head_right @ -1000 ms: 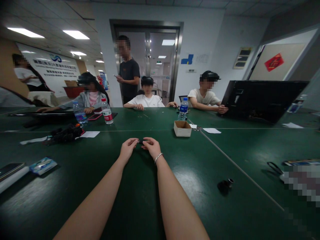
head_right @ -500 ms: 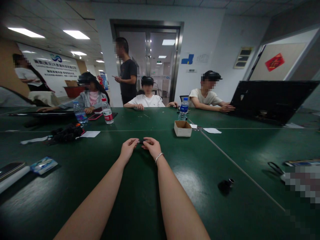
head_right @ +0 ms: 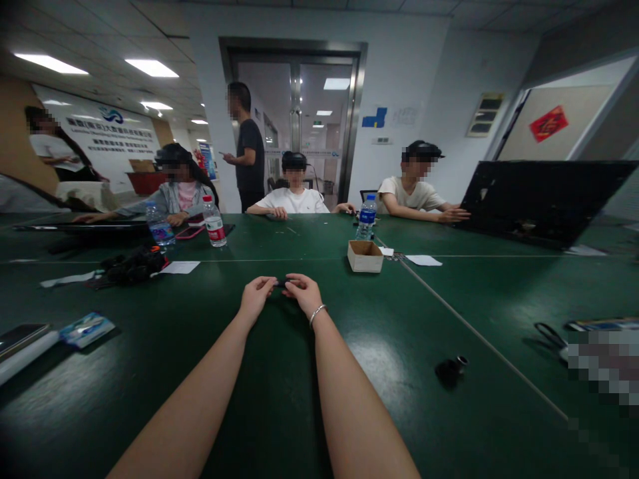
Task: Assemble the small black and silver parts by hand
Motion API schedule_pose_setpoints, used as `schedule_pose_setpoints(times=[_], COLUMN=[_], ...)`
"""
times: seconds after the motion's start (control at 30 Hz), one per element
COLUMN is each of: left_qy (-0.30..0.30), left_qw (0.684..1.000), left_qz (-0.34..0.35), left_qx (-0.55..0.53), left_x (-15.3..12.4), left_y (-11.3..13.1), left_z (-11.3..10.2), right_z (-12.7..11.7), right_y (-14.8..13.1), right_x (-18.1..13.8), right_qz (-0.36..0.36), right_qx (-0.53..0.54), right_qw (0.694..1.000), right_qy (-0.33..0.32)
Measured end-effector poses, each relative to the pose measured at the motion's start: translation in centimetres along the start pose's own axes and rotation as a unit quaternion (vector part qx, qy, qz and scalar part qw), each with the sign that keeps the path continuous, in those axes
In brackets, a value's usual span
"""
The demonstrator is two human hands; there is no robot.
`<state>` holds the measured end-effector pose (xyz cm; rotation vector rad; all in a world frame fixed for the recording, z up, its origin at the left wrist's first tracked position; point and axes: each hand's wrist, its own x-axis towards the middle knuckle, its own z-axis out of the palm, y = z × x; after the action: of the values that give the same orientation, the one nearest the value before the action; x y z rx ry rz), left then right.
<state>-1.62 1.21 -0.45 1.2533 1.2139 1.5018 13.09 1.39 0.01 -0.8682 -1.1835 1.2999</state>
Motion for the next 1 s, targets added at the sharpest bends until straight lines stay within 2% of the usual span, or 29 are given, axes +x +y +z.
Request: schedule_pose_setpoints(times=[0.27, 0.57, 0.83, 1.0], left_qy=[-0.014, -0.056, -0.054, -0.039], left_qw=[1.0, 0.996, 0.997, 0.999], left_qz=[0.005, 0.053, 0.055, 0.033], left_qx=[-0.007, -0.033, -0.014, 0.007], left_x=[-0.2, -0.5, -0.5, -0.4], left_y=[0.4, 1.0, 1.3, 1.1], left_z=[-0.1, 0.0, -0.2, -0.3], right_z=[0.0, 0.0, -0.1, -0.2], right_y=[-0.2, -0.1, -0.2, 0.0], right_x=[-0.1, 0.0, 0.0, 0.0], right_qz=[0.001, 0.006, 0.008, -0.001], right_qx=[-0.006, 0.016, 0.019, 0.014], right_qw=[1.0, 1.0, 1.0, 1.0], right_qy=[0.003, 0.01, 0.002, -0.008])
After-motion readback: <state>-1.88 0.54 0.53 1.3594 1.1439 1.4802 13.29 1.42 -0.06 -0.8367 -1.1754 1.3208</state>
